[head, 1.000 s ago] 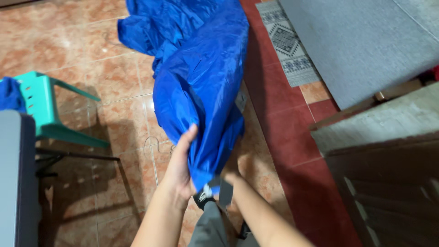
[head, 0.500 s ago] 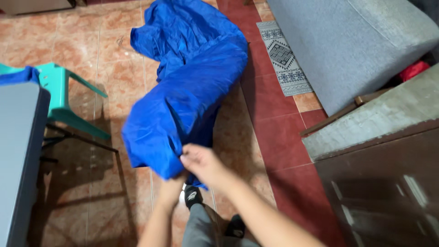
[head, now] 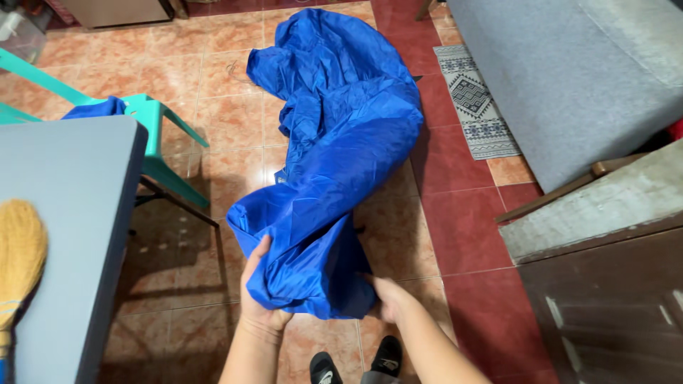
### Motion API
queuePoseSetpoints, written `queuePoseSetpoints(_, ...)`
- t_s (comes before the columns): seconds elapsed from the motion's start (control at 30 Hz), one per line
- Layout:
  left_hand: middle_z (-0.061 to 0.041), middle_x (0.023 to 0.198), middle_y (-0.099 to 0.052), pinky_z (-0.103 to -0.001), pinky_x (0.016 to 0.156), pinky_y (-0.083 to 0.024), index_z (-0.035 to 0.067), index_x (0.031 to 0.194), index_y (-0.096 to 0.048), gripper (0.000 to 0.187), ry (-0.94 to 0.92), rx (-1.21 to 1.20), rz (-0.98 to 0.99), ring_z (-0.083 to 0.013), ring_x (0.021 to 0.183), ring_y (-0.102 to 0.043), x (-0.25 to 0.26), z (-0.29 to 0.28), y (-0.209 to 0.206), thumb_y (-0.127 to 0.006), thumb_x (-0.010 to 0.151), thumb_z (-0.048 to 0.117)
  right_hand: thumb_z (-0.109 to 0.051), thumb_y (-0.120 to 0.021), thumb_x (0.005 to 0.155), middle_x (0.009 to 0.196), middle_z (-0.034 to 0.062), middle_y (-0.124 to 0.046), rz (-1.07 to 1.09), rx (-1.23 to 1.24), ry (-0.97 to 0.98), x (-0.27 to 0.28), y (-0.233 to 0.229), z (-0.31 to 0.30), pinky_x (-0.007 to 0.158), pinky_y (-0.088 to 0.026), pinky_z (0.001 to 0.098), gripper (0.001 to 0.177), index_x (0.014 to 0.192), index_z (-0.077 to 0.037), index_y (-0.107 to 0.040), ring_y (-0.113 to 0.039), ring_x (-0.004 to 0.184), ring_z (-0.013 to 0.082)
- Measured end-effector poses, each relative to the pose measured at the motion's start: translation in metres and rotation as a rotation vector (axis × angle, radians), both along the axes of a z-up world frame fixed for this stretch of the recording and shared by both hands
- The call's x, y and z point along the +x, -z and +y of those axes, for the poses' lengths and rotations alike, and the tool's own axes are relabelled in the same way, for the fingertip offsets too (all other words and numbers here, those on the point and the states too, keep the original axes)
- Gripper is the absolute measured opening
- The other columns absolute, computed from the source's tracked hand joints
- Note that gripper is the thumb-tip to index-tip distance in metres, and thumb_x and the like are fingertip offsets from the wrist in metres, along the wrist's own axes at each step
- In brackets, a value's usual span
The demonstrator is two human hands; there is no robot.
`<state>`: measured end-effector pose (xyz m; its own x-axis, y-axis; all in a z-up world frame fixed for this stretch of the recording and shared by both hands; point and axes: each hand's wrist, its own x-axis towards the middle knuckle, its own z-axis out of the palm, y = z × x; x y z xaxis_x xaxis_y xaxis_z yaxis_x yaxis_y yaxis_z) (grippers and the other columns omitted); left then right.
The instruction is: The person sweeps a large silver and blue tarp laid on a tiled floor using a broom, then folds the tarp into a compact bundle. The person handles the tarp and broom throughout the process.
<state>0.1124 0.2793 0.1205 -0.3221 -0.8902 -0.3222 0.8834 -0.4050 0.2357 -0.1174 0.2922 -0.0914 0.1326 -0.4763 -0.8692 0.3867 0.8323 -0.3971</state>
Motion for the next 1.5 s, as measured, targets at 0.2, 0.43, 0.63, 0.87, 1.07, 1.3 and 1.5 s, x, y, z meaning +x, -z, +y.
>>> queuePoseSetpoints(0.2,-0.017,0.122,-0.071,-0.046,0.098,-0.055,0.000,0.131,-0.060,0.045,-0.169,0.143,-0.395,-0.0326,0.110,-0.069,0.049,-0.014,0.015,-0.053,0.098,0.030,-0.010,-0.055,0.081,0.099,0.0175,-0.071,-0.335,-0.450,0.353,-0.040,-0.062,-0.060,0.083,-0.058,0.0492,0.031,0.108,-0.001,-0.066,-0.071,0.088,0.0339)
queuePoseSetpoints(0.43,-0.008,0.106,-0.071,-0.049,0.076,-0.055,0.007,0.123,-0.061,0.036,-0.199,0.073,-0.502,-0.0248,0.091,-0.069,0.060,-0.023,0.098,-0.051,0.089,0.015,-0.012,-0.050,0.097,0.113,0.0158,-0.070,0.254,-1.224,1.060,-0.240,-0.191,0.002,0.110,-0.059,0.0500,0.017,0.101,-0.003,-0.064,-0.071,0.110,0.0320)
queuePoseSetpoints(0.63,-0.012,0.115,-0.066,-0.049,0.090,-0.057,0.005,0.125,-0.058,0.041,-0.086,0.185,-0.435,-0.0309,0.102,-0.067,0.029,-0.025,0.154,-0.057,0.085,0.002,-0.028,-0.068,0.103,0.086,0.0013,-0.064,0.916,-0.660,0.587,-0.252,-0.098,0.127,0.070,-0.049,0.0360,0.020,0.093,-0.010,-0.070,-0.059,0.076,0.0146)
queuePoseSetpoints(0.87,-0.013,0.134,-0.066,-0.054,0.100,-0.051,0.015,0.139,-0.054,0.059,0.265,0.499,-0.652,-0.0317,0.114,-0.066,0.030,0.022,0.143,-0.056,0.092,0.051,-0.017,-0.090,0.061,0.128,0.0258,-0.063,0.869,0.086,0.078,-0.263,0.037,0.268,0.094,-0.056,0.0522,0.096,0.141,0.004,-0.042,-0.065,0.114,0.0377)
queuePoseSetpoints(1.07,-0.014,0.134,-0.063,-0.053,0.100,-0.054,0.015,0.142,-0.048,0.053,0.078,0.062,-0.828,-0.0307,0.115,-0.066,0.022,-0.016,0.107,-0.056,0.091,0.022,-0.005,-0.078,0.075,0.136,0.0253,-0.059,1.276,-0.340,-0.171,-0.279,0.005,0.191,0.104,-0.047,0.0477,0.084,0.149,0.002,-0.040,-0.059,0.125,0.0377)
queuePoseSetpoints(1.3,-0.019,0.145,-0.058,-0.043,0.112,-0.050,0.000,0.149,-0.045,0.047,-0.659,-0.528,-0.966,-0.0298,0.127,-0.061,0.004,-0.019,0.065,-0.051,0.103,-0.001,0.009,-0.070,0.099,0.152,0.0388,-0.041,1.999,-1.332,0.384,-0.335,-0.182,0.083,0.116,-0.031,0.0490,0.070,0.154,0.014,-0.027,-0.043,0.141,0.0471)
queuePoseSetpoints(1.5,-0.024,0.142,-0.060,-0.044,0.101,-0.048,0.002,0.155,-0.045,0.049,-0.106,-0.031,-1.749,-0.0330,0.121,-0.060,-0.010,0.136,0.217,-0.051,0.106,0.007,-0.016,-0.048,0.110,0.137,0.0299,-0.060,1.703,-0.415,-0.289,-0.332,-0.039,0.226,0.113,-0.045,0.0501,0.036,0.144,-0.002,-0.051,-0.060,0.128,0.0443)
